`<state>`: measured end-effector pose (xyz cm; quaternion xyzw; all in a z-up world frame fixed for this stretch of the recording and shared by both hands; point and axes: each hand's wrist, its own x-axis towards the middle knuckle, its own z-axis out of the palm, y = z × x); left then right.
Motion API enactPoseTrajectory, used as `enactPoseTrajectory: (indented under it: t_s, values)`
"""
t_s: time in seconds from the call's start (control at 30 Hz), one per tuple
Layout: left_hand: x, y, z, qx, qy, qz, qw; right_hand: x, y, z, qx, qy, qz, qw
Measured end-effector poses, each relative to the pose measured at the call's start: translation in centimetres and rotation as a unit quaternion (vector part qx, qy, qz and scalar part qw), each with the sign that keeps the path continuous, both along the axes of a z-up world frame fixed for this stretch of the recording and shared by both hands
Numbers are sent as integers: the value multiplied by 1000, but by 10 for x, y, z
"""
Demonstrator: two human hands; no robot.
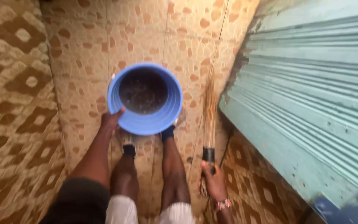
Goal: Sweeping a tiled floor using a traditional hand broom and water from a bucket.
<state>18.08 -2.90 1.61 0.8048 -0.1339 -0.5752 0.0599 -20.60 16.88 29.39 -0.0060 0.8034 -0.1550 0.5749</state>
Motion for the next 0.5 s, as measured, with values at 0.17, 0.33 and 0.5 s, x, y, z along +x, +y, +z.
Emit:
enactPoseTrajectory:
  t_s: [0.17,0.33,0.5]
  values:
    - [-34,-11,-5,-74,-140,-97,983,-18,-27,7,-19,-20,-65,997]
    - [-68,-66,32,-29,-143,-41,988,-22,-35,-12,50,-19,-129,990]
    - [-65,-106,51,-110,-30,-61,992,3,-48,-9,3,-19,-130,991]
